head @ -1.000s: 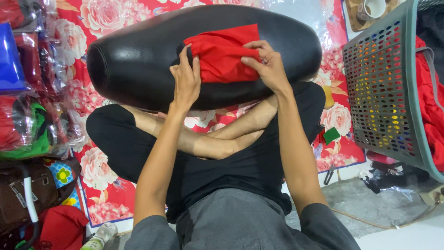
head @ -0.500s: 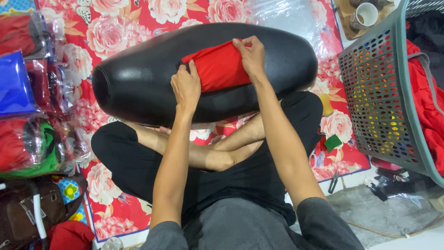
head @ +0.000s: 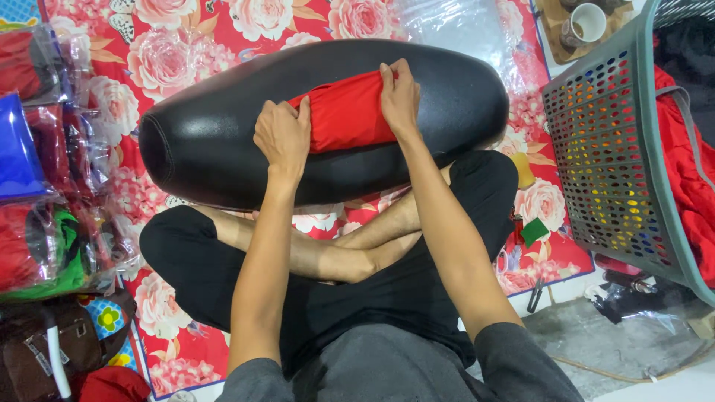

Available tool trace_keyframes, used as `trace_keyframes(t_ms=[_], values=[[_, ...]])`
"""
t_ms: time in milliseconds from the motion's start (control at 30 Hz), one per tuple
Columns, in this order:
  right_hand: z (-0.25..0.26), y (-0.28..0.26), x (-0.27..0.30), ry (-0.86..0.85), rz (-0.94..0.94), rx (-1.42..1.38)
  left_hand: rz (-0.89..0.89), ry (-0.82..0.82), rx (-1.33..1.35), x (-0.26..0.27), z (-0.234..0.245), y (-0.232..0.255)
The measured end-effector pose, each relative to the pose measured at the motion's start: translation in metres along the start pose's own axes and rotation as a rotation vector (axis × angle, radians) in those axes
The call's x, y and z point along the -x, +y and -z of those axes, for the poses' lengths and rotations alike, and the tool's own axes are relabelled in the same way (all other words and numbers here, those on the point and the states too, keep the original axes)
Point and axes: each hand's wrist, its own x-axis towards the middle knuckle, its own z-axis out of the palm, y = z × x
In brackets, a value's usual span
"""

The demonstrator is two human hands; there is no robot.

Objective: The person cleans and handles a motorcycle seat cushion, fits a red protective textile cover onto it, aligns the cover, folds it neatly, and places the folded cover inside a transparent plastic bag.

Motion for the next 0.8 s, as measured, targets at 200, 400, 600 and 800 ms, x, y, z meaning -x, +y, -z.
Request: trace_keyframes(t_ms=[200,400,600,800], values=[[-0.005,0.013,-0.004,0.011,0.056,0.079,-0.26,0.243,0.124,0.002,0.027,0.013],[0.001,-0.002,0.003,-0.012,0.048,0.039,-0.901,0.13,0.023,0.0,0.033,0.016],[0.006,-0.004,0.005,-0.067,0.074,0.048,-0.862,-0.008,-0.252,0.007,0.003,0.0],[-0.004,0.003,0.001,0.002,0.059,0.086,-0.821,-0.085,-0.112,0.01,0.005,-0.001]])
